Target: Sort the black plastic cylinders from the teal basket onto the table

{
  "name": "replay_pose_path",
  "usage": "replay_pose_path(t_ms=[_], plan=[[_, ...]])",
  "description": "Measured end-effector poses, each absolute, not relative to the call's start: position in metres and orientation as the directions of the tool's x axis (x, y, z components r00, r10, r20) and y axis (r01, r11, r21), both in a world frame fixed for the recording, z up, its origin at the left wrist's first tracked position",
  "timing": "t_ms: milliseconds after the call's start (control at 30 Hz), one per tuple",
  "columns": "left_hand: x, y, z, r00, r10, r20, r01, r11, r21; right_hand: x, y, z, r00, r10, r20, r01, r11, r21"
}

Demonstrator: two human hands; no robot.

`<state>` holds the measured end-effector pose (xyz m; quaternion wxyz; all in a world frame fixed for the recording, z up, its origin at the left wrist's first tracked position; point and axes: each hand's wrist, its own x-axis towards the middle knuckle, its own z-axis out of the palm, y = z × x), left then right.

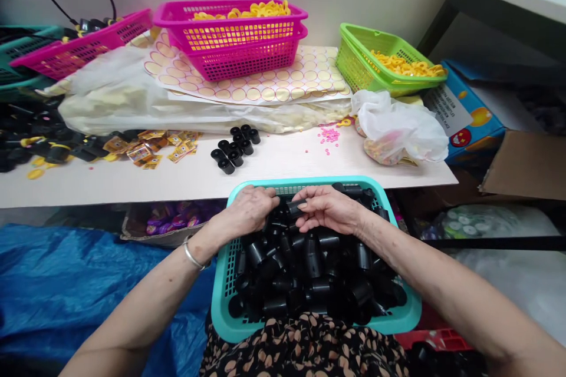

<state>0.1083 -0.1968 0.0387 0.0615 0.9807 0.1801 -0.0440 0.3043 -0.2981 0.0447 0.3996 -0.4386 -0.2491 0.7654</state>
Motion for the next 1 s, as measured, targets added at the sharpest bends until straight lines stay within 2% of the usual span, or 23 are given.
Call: replay_pose_path(t_ms=[100,167,233,300,367,467,567,633,733,800,867,1000], plan=[[0.109,-0.204,0.034,0.953,0.303,-0.021,0.303,-0.953,-0.008,0.302,-0.298,0.045,-0.223,0.853,-0.473,-0.394,-0.522,-0.756],[0.108,-0.208,0.036,0.962,0.271,0.003,0.271,-0.961,-0.051,0.302,-0.298,0.048,-0.151,0.873,-0.464,-0.308,-0.488,-0.817],[0.105,-0.211,0.04,0.966,0.257,-0.005,0.256,-0.964,-0.077,0.306,-0.3,0.052,-0.094,0.902,-0.422,-0.063,-0.428,-0.902],[0.101,-0.213,0.042,0.968,0.249,0.033,0.251,-0.962,-0.107,0.311,-0.302,0.058,-0.139,0.927,-0.349,0.287,-0.3,-0.91],[0.099,-0.213,0.041,0.967,0.238,0.094,0.249,-0.96,-0.127,0.317,-0.305,0.064,-0.273,0.922,-0.274,0.559,-0.08,-0.825],[0.101,-0.205,0.037,0.972,0.228,0.055,0.232,-0.969,-0.079,0.319,-0.304,0.069,-0.397,0.898,-0.189,0.704,0.166,-0.69],[0.105,-0.191,0.038,0.966,0.246,-0.081,0.252,-0.964,0.082,0.31,-0.296,0.067,-0.338,0.928,-0.153,0.775,0.182,-0.605],[0.105,-0.182,0.042,0.949,0.292,-0.121,0.315,-0.905,0.287,0.301,-0.288,0.062,-0.304,0.94,-0.155,0.824,0.178,-0.538],[0.098,-0.175,0.047,0.886,0.448,-0.119,0.4,-0.609,0.685,0.289,-0.276,0.053,-0.276,0.949,-0.155,0.91,0.206,-0.359],[0.091,-0.174,0.049,0.814,0.569,-0.119,0.377,-0.361,0.853,0.283,-0.271,0.049,-0.291,0.941,-0.173,0.944,0.253,-0.213],[0.085,-0.176,0.049,0.752,0.648,-0.121,0.32,-0.199,0.926,0.281,-0.269,0.046,-0.315,0.924,-0.214,0.948,0.297,-0.112],[0.081,-0.181,0.048,0.727,0.67,-0.151,0.272,-0.08,0.959,0.285,-0.273,0.045,-0.314,0.919,-0.239,0.949,0.314,-0.039]])
